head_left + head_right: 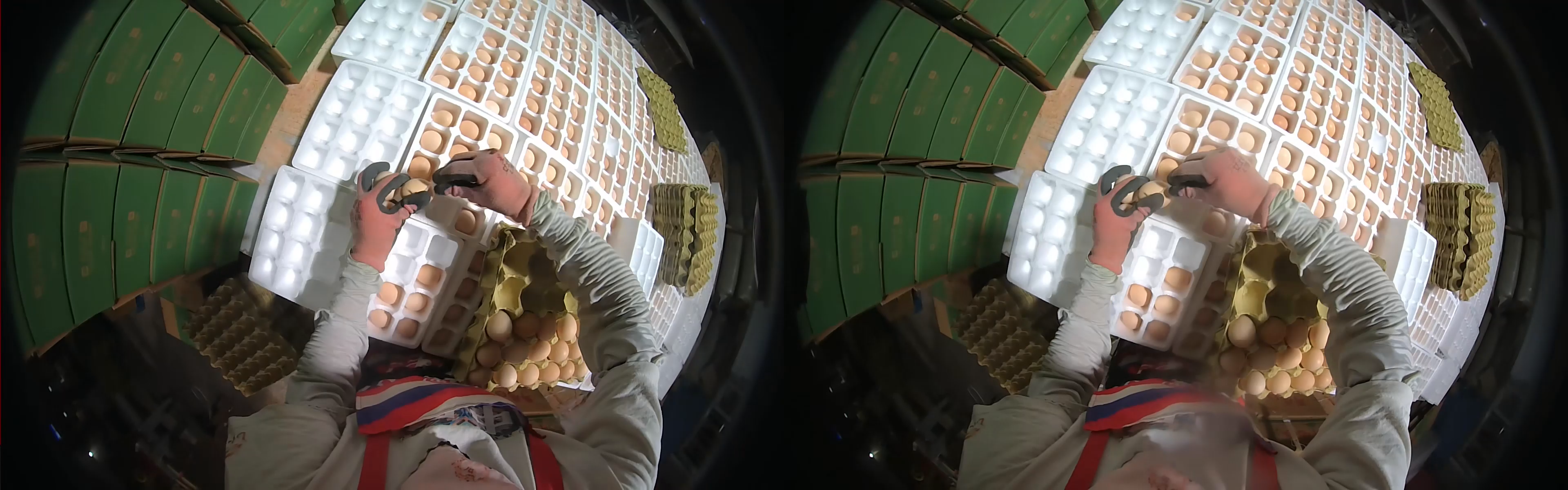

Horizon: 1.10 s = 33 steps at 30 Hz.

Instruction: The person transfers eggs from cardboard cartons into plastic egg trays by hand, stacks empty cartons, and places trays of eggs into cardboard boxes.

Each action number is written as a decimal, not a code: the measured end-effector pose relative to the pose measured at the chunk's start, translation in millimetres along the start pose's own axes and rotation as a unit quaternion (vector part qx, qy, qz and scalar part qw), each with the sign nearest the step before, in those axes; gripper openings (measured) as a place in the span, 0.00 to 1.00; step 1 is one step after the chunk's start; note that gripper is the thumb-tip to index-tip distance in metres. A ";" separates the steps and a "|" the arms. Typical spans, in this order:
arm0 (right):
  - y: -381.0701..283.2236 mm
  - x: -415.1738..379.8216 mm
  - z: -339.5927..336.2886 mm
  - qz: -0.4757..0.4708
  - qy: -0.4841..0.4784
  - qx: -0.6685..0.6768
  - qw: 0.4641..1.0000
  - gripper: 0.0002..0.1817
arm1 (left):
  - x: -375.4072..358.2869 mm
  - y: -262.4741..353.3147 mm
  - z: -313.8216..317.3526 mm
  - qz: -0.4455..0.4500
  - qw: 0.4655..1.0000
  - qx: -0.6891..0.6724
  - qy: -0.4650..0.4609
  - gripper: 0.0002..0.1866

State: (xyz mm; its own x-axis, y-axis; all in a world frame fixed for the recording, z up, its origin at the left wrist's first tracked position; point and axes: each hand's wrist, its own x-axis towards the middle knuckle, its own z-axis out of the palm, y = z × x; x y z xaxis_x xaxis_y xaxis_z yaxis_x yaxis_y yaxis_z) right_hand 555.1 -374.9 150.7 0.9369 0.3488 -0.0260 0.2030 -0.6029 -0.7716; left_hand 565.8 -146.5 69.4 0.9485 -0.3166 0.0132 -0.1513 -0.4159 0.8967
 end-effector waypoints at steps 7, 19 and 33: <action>-43.8 -86.2 -57.8 0.148 0.251 0.271 0.917 0.16 | 11.1 30.0 12.1 0.089 0.869 0.462 -0.154 0.30; -140.9 -494.6 -29.0 0.633 -0.008 -0.252 0.732 0.31 | -28.7 92.0 29.7 0.117 0.979 0.096 -0.133 0.29; -61.2 -267.9 0.2 0.014 0.025 -0.241 0.970 0.22 | -112.2 168.1 20.2 0.286 0.781 0.395 -0.390 0.34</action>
State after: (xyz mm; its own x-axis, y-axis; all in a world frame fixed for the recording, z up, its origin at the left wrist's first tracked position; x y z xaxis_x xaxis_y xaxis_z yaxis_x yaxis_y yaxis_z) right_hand 291.6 -431.3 204.8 0.9542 0.2991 -0.0020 0.2753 -0.8811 -0.3846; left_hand 428.3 -198.1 209.7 0.2509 -0.9382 -0.2382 -0.9055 -0.3145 0.2850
